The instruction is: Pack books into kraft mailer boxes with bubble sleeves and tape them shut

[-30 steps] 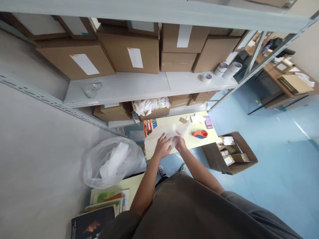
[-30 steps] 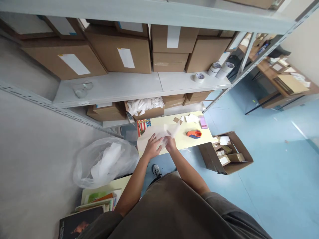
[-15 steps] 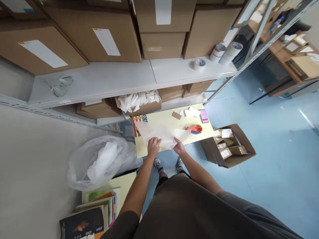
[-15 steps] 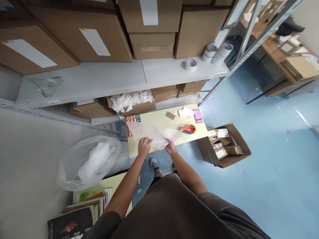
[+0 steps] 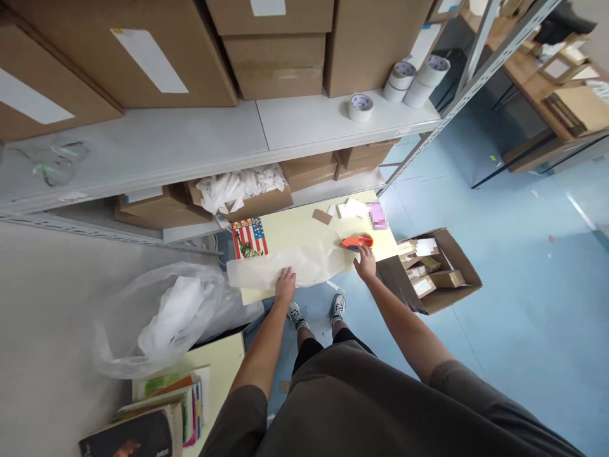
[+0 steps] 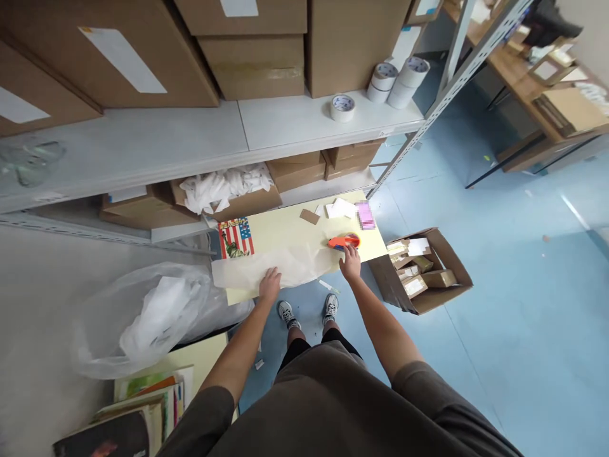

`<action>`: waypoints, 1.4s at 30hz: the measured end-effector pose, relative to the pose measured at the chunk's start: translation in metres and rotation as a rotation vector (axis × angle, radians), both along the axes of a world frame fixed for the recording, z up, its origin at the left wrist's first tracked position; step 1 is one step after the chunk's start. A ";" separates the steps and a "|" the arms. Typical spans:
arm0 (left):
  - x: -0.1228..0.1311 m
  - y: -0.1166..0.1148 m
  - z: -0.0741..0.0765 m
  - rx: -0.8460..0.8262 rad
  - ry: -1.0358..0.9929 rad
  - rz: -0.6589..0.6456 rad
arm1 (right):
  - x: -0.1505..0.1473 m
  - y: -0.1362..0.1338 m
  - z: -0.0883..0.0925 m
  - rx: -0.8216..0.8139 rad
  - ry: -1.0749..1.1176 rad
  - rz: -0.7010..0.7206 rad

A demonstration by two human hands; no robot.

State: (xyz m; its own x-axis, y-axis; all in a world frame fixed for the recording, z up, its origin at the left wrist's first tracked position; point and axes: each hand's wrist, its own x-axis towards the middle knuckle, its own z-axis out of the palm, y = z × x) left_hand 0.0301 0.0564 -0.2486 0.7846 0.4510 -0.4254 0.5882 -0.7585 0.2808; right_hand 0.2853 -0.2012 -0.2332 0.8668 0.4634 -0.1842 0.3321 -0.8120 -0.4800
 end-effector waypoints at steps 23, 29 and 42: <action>0.052 -0.064 -0.007 -0.162 -0.109 0.055 | -0.031 0.056 -0.034 -0.069 0.283 0.504; -0.024 -0.023 -0.006 -0.033 0.023 0.341 | -0.048 0.058 -0.055 -0.302 0.213 0.551; -0.095 0.018 -0.008 -0.059 0.087 0.425 | -0.036 0.092 -0.045 -0.371 0.157 0.549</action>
State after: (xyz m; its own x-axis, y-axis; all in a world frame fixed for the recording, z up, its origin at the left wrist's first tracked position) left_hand -0.0648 0.0746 -0.2564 0.4945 0.6991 -0.5164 0.8680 -0.4281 0.2516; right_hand 0.2497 -0.1096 -0.2781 0.4742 0.7103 -0.5202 0.6924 -0.6658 -0.2780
